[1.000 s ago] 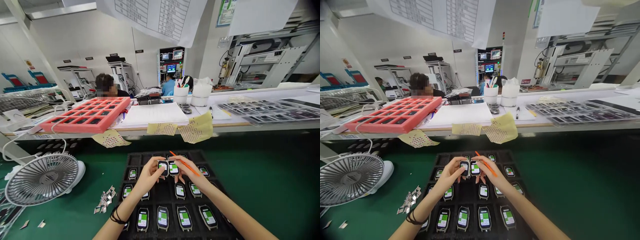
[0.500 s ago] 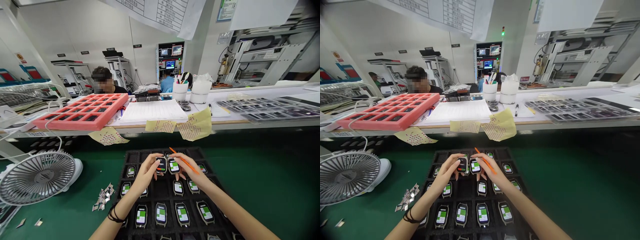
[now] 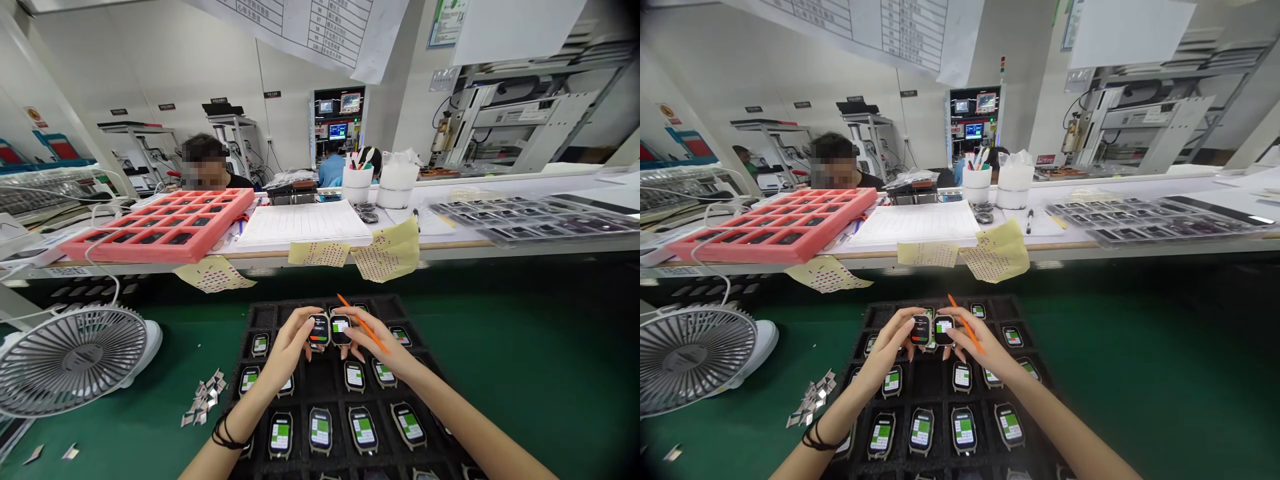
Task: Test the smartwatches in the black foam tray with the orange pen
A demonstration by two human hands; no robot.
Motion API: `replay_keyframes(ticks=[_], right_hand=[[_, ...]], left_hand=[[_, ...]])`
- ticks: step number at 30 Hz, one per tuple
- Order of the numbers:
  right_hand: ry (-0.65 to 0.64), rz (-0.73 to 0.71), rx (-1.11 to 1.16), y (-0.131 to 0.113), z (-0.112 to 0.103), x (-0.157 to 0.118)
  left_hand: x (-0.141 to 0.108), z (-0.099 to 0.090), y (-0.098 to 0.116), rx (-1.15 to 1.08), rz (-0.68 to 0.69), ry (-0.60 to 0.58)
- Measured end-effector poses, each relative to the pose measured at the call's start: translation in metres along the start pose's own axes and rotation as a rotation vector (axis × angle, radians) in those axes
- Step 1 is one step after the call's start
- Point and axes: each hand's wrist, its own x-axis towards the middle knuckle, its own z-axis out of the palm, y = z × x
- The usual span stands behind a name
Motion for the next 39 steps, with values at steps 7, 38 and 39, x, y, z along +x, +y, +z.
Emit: replay_keyframes(ticks=[7,38,39], right_hand=[[0.044,-0.002,0.004,0.003,-0.001,0.001],[-0.043,-0.01,0.011,0.003,0.001,0.002],[-0.04,-0.007,0.007,0.003,0.001,0.002]], left_hand=[[0.0,0.0,0.0,-0.009,-0.016,0.023],[0.004,-0.003,-0.009,-0.025,0.053,-0.012],[0.004,-0.003,-0.008,-0.027,0.051,-0.01]])
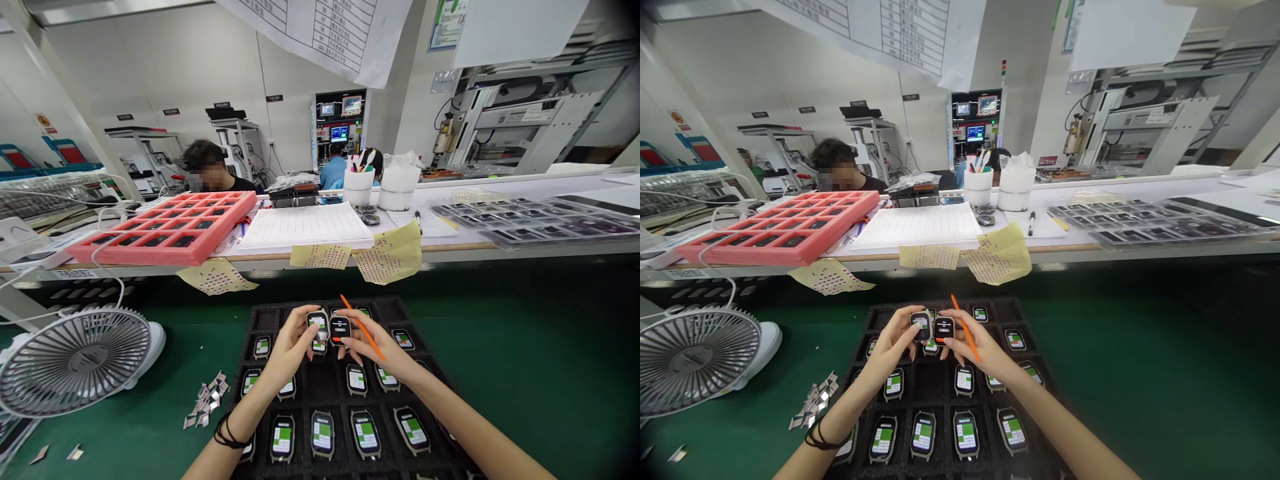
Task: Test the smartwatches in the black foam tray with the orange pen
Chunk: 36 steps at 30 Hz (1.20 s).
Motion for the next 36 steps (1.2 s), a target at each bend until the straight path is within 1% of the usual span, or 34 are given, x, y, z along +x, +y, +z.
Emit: replay_keyframes(ticks=[4,9,15,19,25,29,33,36], right_hand=[[0.022,0.006,-0.005,0.0,0.0,0.0],[0.068,0.035,0.012,-0.001,0.0,0.0],[0.077,0.034,-0.001,0.004,-0.002,-0.001],[0.074,0.035,-0.017,0.005,-0.003,-0.001],[0.049,0.023,0.015,0.001,-0.002,0.0],[0.045,0.03,0.009,0.0,-0.002,0.001],[0.064,0.041,-0.015,0.002,-0.002,0.002],[0.107,0.032,-0.028,0.002,-0.001,0.001]], left_hand=[[0.001,0.0,0.002,0.006,-0.013,0.006],[0.001,0.001,0.0,0.03,0.006,0.005],[0.001,0.0,0.001,0.09,-0.009,0.055],[0.002,-0.001,-0.003,0.085,-0.03,0.028],[0.003,-0.001,-0.007,0.034,0.004,-0.01],[0.003,-0.001,-0.007,0.0,-0.01,-0.019],[0.004,-0.001,-0.008,0.021,-0.015,-0.007],[0.004,-0.002,-0.009,0.047,-0.016,0.007]])
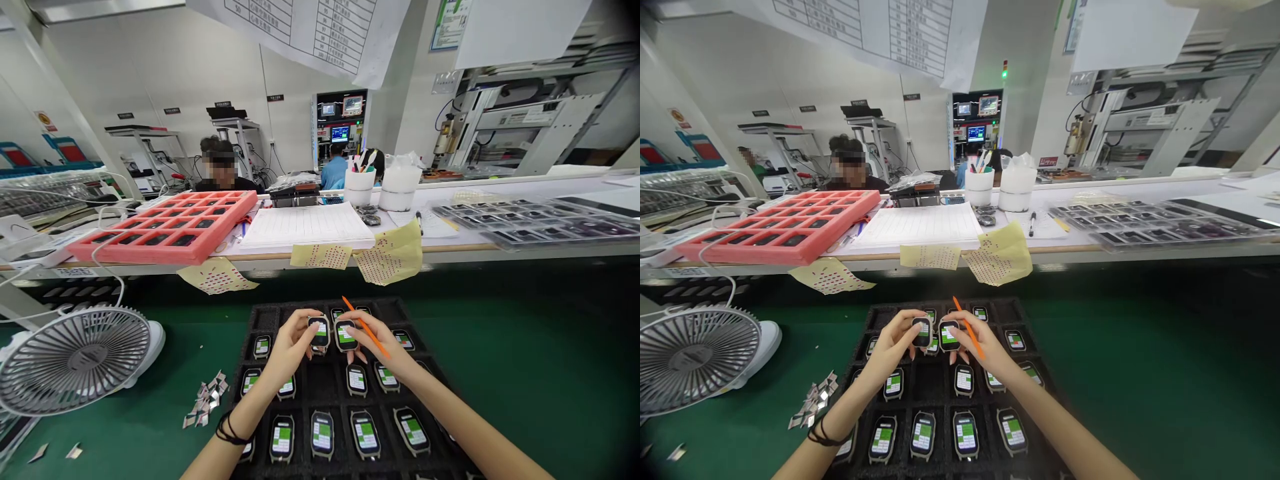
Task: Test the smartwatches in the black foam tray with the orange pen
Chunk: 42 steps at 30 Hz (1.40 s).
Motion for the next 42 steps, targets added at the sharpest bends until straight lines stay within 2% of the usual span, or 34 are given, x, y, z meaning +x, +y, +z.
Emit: replay_keyframes(ticks=[20,27,31,38,42], right_hand=[[0.04,-0.023,-0.014,0.004,-0.004,-0.001],[-0.027,0.006,0.006,0.002,-0.003,0.001],[-0.031,0.027,-0.012,0.003,-0.002,0.003],[0.05,0.035,-0.008,0.003,-0.002,0.001],[0.099,0.047,-0.011,0.002,-0.002,0.001]], left_hand=[[0.002,-0.002,0.001,0.014,-0.019,0.034],[0.004,-0.001,-0.009,-0.038,0.021,-0.007],[0.004,-0.001,-0.007,-0.028,0.013,-0.009],[0.004,-0.002,-0.005,0.012,-0.025,0.041],[0.002,-0.003,-0.009,0.034,-0.036,0.029]])
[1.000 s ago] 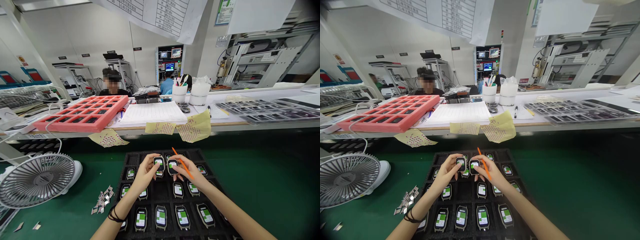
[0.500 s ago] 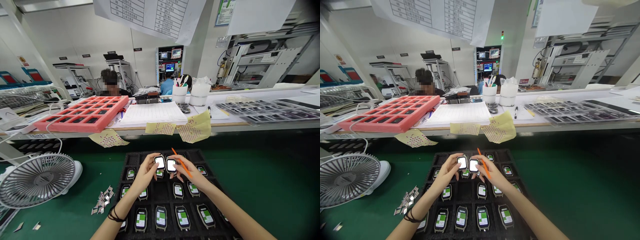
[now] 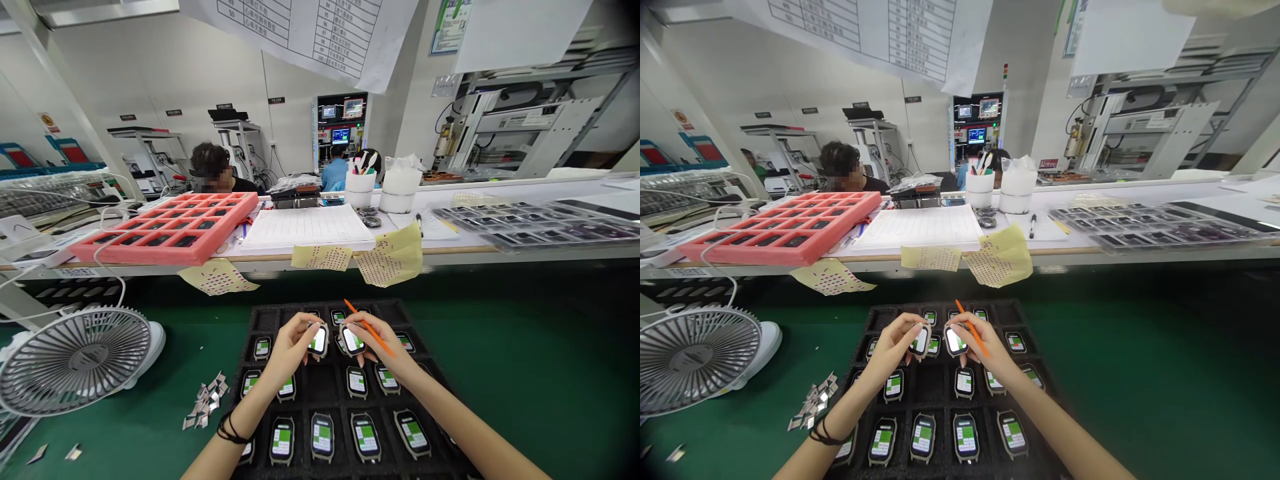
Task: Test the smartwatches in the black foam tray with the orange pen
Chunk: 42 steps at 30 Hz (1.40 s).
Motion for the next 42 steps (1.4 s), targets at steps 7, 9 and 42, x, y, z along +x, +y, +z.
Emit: replay_keyframes(ticks=[7,9,42], right_hand=[[-0.011,0.006,-0.021,-0.004,0.0,-0.001],[-0.056,-0.004,-0.032,-0.003,-0.001,-0.001],[-0.135,-0.016,0.047,0.0,-0.002,0.001]], left_hand=[[-0.002,0.001,0.006,0.001,0.019,-0.066],[-0.001,0.001,0.007,-0.006,0.024,-0.078],[0.002,-0.002,0.004,-0.108,0.031,-0.147]])
